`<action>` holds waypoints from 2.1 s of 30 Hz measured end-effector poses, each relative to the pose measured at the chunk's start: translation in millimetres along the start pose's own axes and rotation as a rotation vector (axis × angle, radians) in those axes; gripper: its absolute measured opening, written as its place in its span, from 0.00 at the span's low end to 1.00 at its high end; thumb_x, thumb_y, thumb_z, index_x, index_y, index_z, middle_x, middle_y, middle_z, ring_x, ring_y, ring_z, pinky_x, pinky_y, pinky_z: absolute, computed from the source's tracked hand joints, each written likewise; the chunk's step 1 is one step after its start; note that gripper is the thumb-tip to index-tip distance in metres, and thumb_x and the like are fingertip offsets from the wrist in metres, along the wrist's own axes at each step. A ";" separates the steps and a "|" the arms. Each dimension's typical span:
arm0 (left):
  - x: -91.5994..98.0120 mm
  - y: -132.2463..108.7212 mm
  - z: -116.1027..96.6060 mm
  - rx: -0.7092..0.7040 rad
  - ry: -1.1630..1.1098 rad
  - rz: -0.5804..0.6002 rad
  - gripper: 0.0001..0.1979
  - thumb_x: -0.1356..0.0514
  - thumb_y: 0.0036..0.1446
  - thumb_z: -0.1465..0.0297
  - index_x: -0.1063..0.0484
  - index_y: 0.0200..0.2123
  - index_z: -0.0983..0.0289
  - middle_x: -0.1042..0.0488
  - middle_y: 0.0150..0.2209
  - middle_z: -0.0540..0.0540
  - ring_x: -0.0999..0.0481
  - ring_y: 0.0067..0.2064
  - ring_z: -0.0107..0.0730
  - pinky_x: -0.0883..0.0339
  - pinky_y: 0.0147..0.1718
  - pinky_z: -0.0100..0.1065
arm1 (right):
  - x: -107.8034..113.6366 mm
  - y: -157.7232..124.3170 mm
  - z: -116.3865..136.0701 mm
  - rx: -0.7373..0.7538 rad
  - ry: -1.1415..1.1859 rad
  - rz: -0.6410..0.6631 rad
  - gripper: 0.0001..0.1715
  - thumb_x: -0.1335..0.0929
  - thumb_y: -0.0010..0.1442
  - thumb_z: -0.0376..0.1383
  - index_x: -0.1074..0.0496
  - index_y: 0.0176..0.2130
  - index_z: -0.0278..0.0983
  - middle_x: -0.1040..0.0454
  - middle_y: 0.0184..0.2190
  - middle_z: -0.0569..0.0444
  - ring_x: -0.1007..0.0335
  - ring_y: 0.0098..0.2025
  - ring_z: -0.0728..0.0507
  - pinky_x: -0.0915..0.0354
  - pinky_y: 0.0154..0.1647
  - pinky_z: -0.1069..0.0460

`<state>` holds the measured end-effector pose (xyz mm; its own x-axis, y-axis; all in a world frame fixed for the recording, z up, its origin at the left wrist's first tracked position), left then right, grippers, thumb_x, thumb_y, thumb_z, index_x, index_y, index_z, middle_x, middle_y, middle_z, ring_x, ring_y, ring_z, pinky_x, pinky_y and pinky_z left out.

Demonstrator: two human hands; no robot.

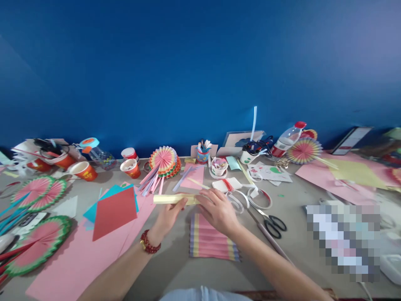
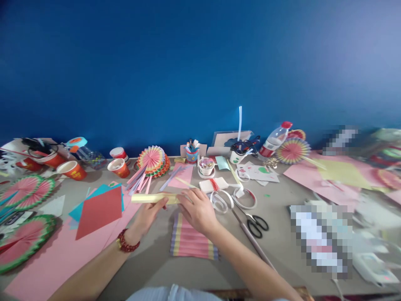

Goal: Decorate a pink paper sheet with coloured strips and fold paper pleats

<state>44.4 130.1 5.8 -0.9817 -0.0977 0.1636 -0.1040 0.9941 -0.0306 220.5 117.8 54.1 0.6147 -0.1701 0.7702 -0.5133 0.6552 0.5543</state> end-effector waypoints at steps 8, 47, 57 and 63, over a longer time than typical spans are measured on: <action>-9.7 -2.9 0.6 -0.029 -0.091 0.075 0.17 0.37 0.56 0.55 0.20 0.39 0.61 0.20 0.33 0.55 0.23 0.36 0.39 0.29 0.36 0.34 | -37.0 -3.5 -24.6 -0.519 0.972 0.070 0.24 0.27 0.58 0.45 0.31 0.51 0.40 0.23 0.38 0.51 0.26 0.39 0.42 0.30 0.42 0.47; 87.9 18.3 8.1 -0.091 -0.002 -0.161 0.17 0.35 0.54 0.57 0.20 0.39 0.64 0.38 0.17 0.45 0.39 0.21 0.24 0.43 0.21 0.25 | -88.0 32.6 -70.1 -0.591 1.025 0.169 0.17 0.29 0.54 0.48 0.32 0.32 0.38 0.29 0.27 0.58 0.30 0.30 0.48 0.29 0.35 0.50; 93.8 22.7 19.1 -0.154 0.011 -0.191 0.19 0.43 0.63 0.55 0.25 0.42 0.65 0.35 0.21 0.47 0.35 0.25 0.27 0.39 0.26 0.27 | -93.6 85.0 -108.2 -0.438 0.283 0.178 0.09 0.34 0.63 0.30 0.26 0.43 0.35 0.29 0.54 0.44 0.34 0.57 0.39 0.37 0.59 0.44; 88.9 25.9 23.9 -0.203 0.077 -0.131 0.21 0.44 0.63 0.53 0.23 0.42 0.65 0.33 0.21 0.48 0.33 0.24 0.28 0.38 0.25 0.28 | -119.9 129.1 -123.2 -0.422 -0.051 0.269 0.21 0.32 0.67 0.42 0.31 0.55 0.35 0.30 0.53 0.46 0.28 0.49 0.41 0.29 0.49 0.42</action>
<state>-49.4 146.0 -4.0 -0.9460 -0.2298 0.2285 -0.1874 0.9632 0.1929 154.4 313.4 -5.5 0.4582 0.0165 0.8887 -0.3561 0.9195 0.1666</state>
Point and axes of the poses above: each hand's wrist, its own y-axis towards the middle knuckle, its own x-axis out of the back of the hand, z = x × y, the point moved 8 cm from there along y, towards the middle knuckle
